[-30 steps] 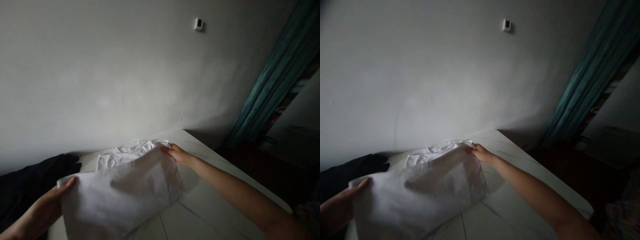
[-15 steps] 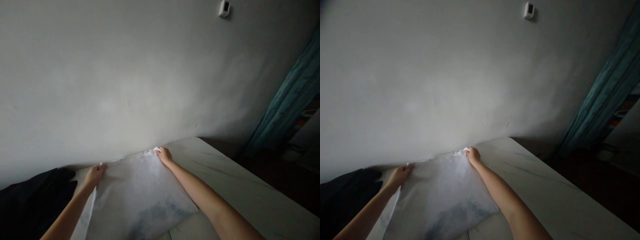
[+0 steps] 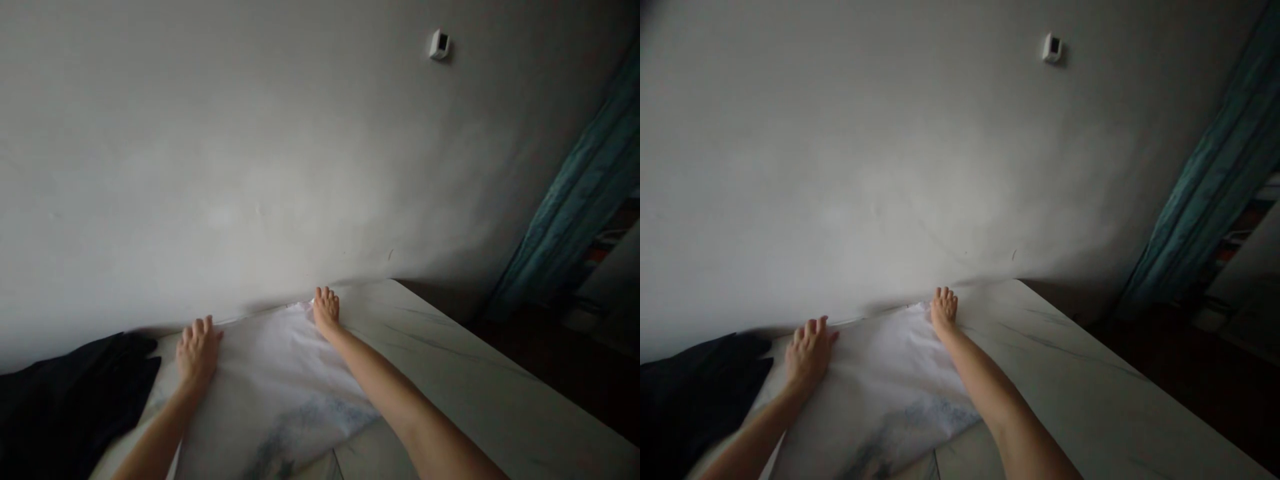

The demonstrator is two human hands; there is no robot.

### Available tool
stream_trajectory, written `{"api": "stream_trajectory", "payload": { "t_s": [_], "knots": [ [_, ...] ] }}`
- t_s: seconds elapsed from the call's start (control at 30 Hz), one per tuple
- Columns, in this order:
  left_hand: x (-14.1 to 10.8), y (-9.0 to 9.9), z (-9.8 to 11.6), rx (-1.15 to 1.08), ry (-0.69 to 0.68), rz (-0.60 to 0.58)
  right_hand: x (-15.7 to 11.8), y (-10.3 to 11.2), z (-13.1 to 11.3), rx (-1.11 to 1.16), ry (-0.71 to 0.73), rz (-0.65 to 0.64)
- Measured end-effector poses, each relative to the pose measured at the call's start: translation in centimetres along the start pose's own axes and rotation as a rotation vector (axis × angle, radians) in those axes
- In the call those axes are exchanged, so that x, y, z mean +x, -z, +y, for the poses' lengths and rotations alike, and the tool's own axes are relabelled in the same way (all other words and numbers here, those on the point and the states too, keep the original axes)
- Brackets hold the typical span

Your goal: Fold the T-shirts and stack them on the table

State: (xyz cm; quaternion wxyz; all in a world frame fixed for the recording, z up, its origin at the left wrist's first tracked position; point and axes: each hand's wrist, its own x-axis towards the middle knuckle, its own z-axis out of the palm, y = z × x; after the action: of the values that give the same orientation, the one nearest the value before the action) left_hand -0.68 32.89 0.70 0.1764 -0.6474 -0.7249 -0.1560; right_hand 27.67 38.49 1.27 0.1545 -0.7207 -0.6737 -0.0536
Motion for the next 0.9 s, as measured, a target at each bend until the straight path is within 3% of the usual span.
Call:
{"api": "stream_trajectory", "payload": {
  "t_s": [0.1, 0.23, 0.3, 0.37, 0.47, 0.57, 0.63, 0.67, 0.73, 0.8, 0.9],
  "knots": [
    [-1.8, -0.5, 2.9, 0.028, -0.147, 0.118, -3.1, 0.5, -2.3, 0.074, 0.102, -0.026],
    [-6.0, -3.6, 5.2, -0.107, -0.361, 0.107, -8.5, -0.8, -3.8, 0.256, 0.409, -0.192],
    [-7.5, -4.9, 4.1, -0.148, -0.423, 0.054, -9.5, -1.4, -2.6, 0.270, 0.501, -0.254],
    [-8.0, -5.3, 1.8, -0.162, -0.434, -0.039, -8.8, -1.2, -0.3, 0.211, 0.475, -0.292],
    [-7.5, -4.1, -2.0, -0.139, -0.361, -0.209, -6.3, 0.2, 2.9, 0.099, 0.301, -0.322],
    [-7.7, -2.1, -3.7, -0.059, -0.195, -0.259, -6.0, 1.8, 3.5, 0.041, 0.070, -0.277],
    [-9.1, -1.1, -3.6, -0.048, -0.146, -0.182, -8.1, 2.3, 2.4, 0.061, 0.070, -0.208],
    [-10.2, -0.7, -3.3, -0.074, -0.188, -0.140, -9.7, 2.4, 1.7, 0.102, 0.158, -0.177],
    [-12.8, -0.2, -3.1, -0.166, -0.374, -0.118, -13.4, 2.2, 0.9, 0.209, 0.399, -0.157],
    [-15.3, 0.1, -3.8, -0.236, -0.492, -0.141, -16.6, 1.8, 1.3, 0.279, 0.535, -0.177],
    [-17.6, 0.9, -6.3, -0.276, -0.397, -0.102, -19.3, 2.1, 4.1, 0.255, 0.398, -0.165]
  ]
}}
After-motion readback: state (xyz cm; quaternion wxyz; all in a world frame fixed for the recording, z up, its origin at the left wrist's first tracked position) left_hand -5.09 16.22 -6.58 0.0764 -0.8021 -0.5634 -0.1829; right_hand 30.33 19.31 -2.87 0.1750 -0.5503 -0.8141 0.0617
